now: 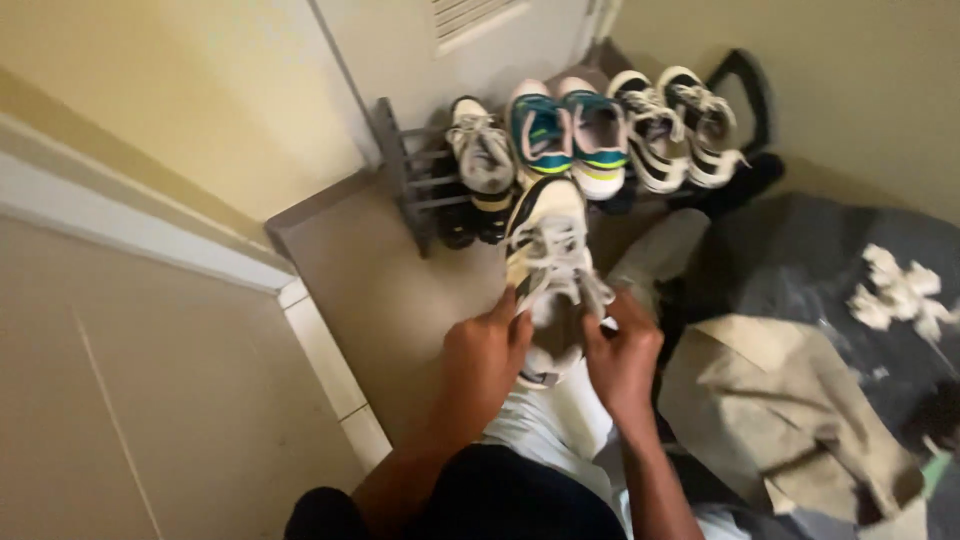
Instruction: Cleaning a sneaker by scrubbing the sole and sides with a brush and wiping it with a cloth.
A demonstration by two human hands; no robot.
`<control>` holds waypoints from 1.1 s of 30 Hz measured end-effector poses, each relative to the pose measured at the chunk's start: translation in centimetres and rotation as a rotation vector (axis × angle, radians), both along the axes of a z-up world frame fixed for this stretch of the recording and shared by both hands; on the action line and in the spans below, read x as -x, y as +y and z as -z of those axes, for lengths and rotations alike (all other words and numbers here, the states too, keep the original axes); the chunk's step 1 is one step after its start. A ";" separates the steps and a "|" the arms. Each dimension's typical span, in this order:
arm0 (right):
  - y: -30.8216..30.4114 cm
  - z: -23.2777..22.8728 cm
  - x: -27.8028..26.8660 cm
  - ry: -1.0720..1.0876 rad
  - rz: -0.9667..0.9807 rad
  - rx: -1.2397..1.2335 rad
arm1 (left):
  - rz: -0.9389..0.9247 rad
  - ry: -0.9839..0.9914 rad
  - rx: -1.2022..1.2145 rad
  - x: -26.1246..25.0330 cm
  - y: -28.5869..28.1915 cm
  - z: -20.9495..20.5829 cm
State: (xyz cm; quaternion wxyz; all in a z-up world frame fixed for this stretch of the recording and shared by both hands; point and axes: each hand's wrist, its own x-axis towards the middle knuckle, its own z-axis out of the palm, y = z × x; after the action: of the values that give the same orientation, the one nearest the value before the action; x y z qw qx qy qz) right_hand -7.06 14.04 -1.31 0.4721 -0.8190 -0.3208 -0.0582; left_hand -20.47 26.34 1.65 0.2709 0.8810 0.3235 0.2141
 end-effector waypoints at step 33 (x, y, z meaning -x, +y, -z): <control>29.9 16.9 -7.3 0.338 -0.410 0.209 | -0.259 -0.210 0.455 -11.0 29.3 21.7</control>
State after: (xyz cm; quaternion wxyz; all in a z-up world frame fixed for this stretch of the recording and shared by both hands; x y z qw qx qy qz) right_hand 0.25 43.91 -18.20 0.4338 -0.7794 -0.4007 0.2095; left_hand -9.44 55.65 -20.04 0.4643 0.7217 0.4433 0.2590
